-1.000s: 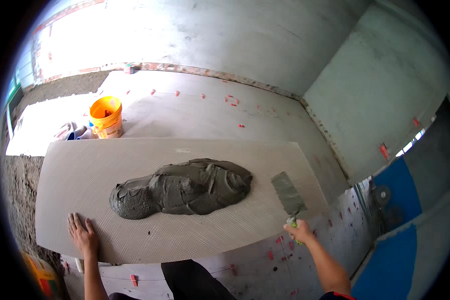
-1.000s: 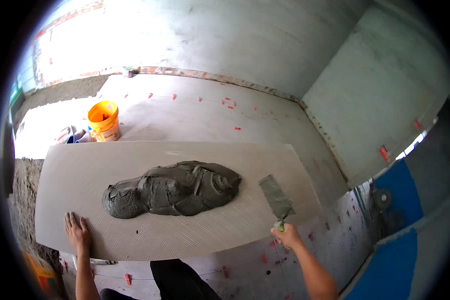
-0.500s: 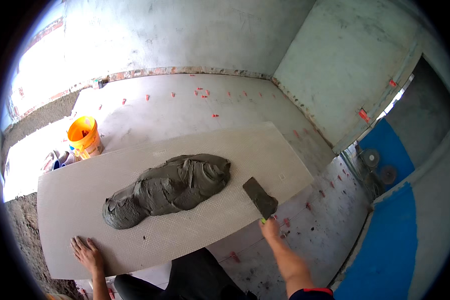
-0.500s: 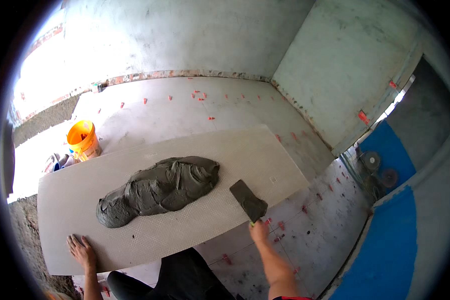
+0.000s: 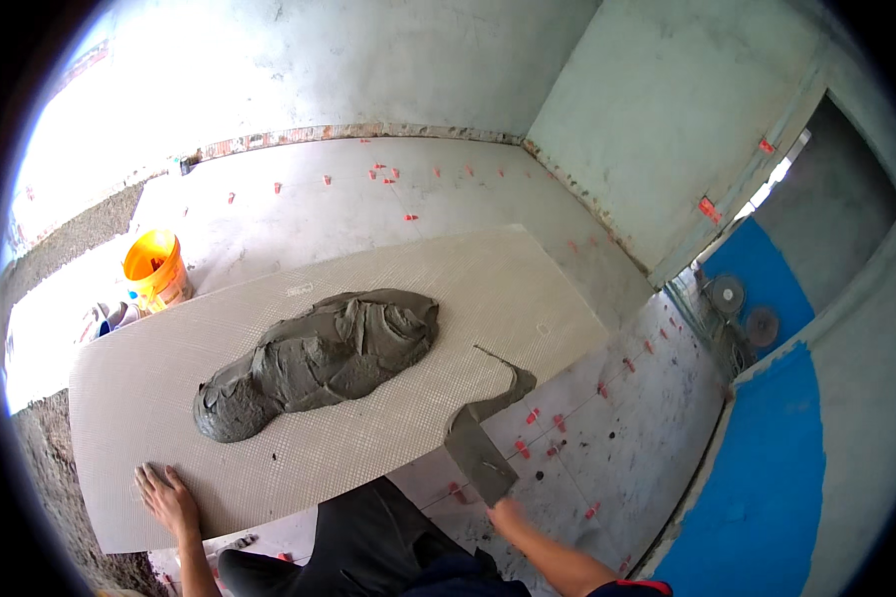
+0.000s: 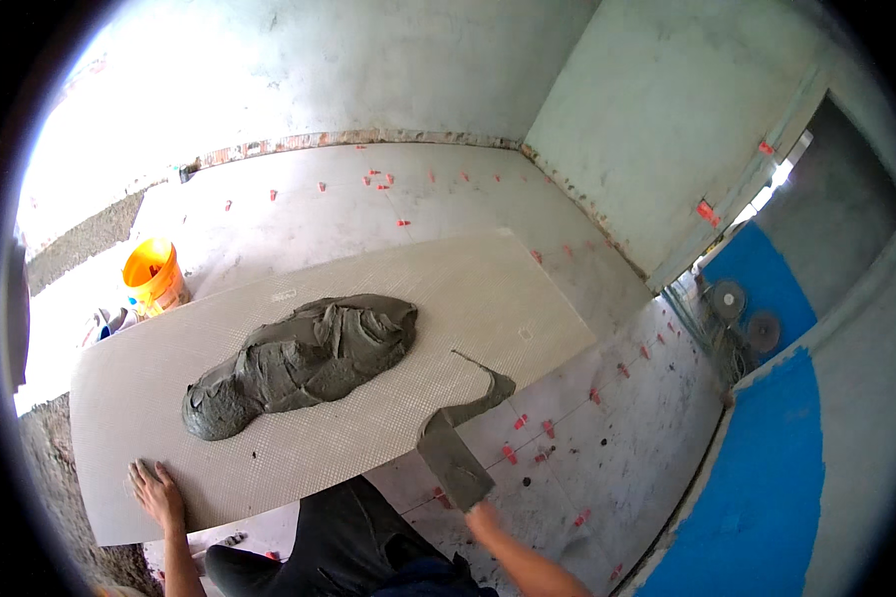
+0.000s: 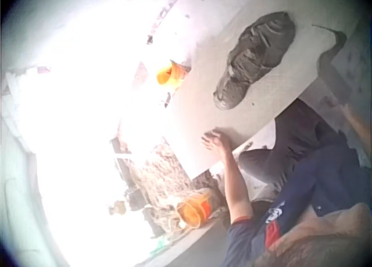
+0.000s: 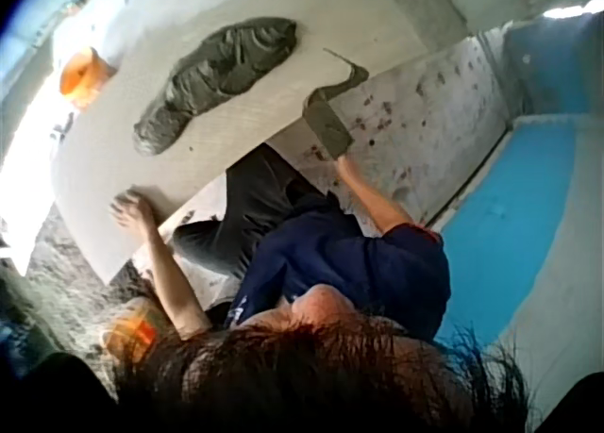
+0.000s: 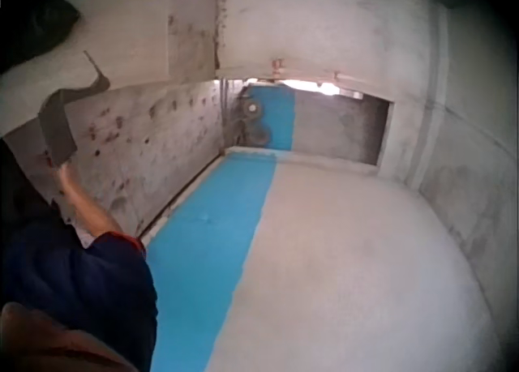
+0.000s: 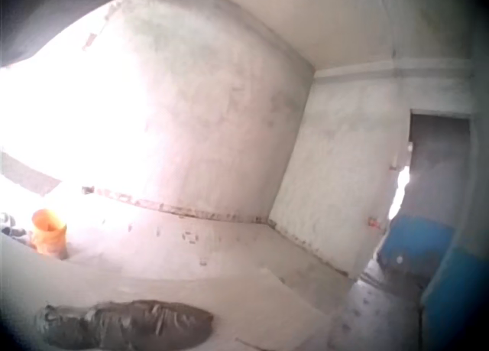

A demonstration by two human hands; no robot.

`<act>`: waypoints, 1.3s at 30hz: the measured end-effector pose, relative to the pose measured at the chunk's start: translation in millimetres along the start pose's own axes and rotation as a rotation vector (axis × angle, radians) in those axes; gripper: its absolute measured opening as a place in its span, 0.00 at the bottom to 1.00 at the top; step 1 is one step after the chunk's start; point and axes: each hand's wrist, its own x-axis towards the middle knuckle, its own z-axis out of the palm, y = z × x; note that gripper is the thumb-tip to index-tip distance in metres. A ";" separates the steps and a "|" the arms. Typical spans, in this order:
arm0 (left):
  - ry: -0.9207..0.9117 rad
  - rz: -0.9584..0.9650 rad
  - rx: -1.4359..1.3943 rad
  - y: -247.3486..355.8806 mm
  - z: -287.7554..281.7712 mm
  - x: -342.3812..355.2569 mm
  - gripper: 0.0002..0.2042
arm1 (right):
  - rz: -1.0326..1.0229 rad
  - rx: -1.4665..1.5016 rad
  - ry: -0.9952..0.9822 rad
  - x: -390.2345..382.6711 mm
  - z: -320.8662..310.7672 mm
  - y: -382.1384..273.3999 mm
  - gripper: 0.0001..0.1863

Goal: The person scoops mortar from a bucket using a trowel and spreads it across the back of a large ceramic tile.

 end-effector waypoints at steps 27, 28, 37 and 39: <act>0.028 -0.050 -0.114 7.6 -8.8 -6.2 0.27 | 0.094 0.372 0.029 296.6 -254.3 -48.9 0.25; 0.029 -0.052 -0.091 6.2 -7.4 -5.4 0.27 | 0.051 0.056 0.187 298.9 -255.4 -49.6 0.25; -0.008 -0.071 -0.011 -0.4 -7.0 -3.9 0.27 | -0.360 0.889 0.250 248.1 -409.6 -133.2 0.16; -0.010 -0.075 0.022 -2.9 -11.6 -5.0 0.27 | -0.431 1.150 0.272 237.6 -430.0 -144.3 0.15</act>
